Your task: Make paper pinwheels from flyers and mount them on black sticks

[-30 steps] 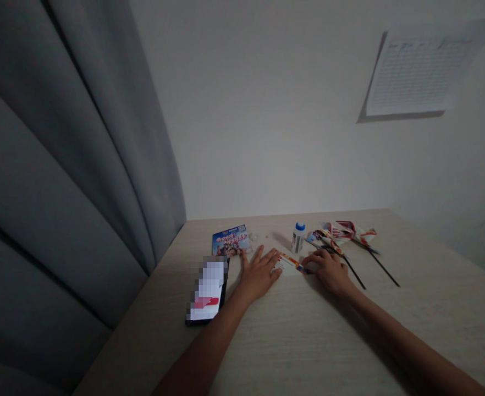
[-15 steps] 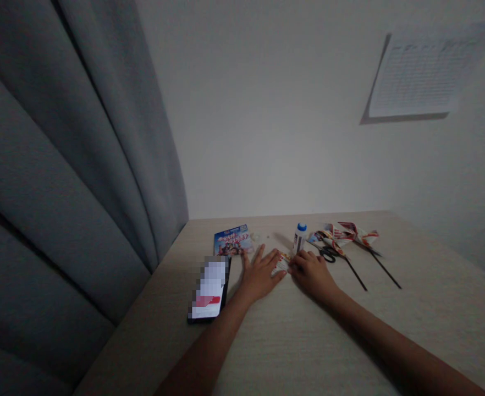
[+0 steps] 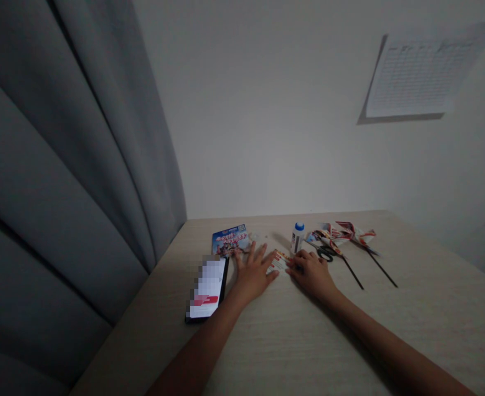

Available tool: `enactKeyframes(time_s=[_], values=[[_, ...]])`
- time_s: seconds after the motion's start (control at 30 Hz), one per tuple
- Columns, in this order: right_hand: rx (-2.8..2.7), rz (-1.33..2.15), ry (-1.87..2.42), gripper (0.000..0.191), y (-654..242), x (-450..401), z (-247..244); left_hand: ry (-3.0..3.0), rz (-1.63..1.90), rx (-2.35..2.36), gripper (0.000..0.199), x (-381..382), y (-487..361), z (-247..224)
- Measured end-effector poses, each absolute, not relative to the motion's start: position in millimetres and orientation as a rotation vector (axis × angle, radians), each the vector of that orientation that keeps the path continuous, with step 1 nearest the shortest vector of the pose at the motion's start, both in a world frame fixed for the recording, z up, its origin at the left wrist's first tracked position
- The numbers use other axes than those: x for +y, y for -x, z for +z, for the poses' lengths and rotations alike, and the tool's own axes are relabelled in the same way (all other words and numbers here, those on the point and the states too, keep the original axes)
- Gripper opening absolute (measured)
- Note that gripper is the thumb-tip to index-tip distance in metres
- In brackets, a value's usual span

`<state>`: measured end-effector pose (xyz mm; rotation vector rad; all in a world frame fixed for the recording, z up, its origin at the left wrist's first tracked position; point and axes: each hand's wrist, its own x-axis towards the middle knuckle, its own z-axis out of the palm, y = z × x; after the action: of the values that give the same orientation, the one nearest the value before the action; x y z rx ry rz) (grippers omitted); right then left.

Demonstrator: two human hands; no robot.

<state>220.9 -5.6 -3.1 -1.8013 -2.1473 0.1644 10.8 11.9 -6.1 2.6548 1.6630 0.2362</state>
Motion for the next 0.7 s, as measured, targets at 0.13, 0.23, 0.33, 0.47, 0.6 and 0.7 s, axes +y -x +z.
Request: enactKeyframes(time_s=[0.13,0.23,0.33,0.47,0.6,0.7], values=[[-2.151,0.175,1.800,0.023,-221,-6,-3,-2.610,0.178,1.753,0.060,9,-6,-5],[-2.146,0.183,1.792,0.023,-222,-6,-3,-2.521,0.127,1.846,0.062,6,0,-2],[-2.149,0.199,1.801,0.024,-223,-7,-1,-2.451,0.067,1.903,0.064,3,9,-1],[-2.148,0.203,1.805,0.025,-223,-8,1,-2.443,0.040,1.987,0.065,-1,21,-2],[-2.150,0.192,1.805,0.025,-223,-8,2,-2.417,0.011,2.029,0.064,-6,26,-1],[-2.157,0.190,1.801,0.024,-224,-7,2,-2.402,0.001,2.048,0.064,-10,28,3]])
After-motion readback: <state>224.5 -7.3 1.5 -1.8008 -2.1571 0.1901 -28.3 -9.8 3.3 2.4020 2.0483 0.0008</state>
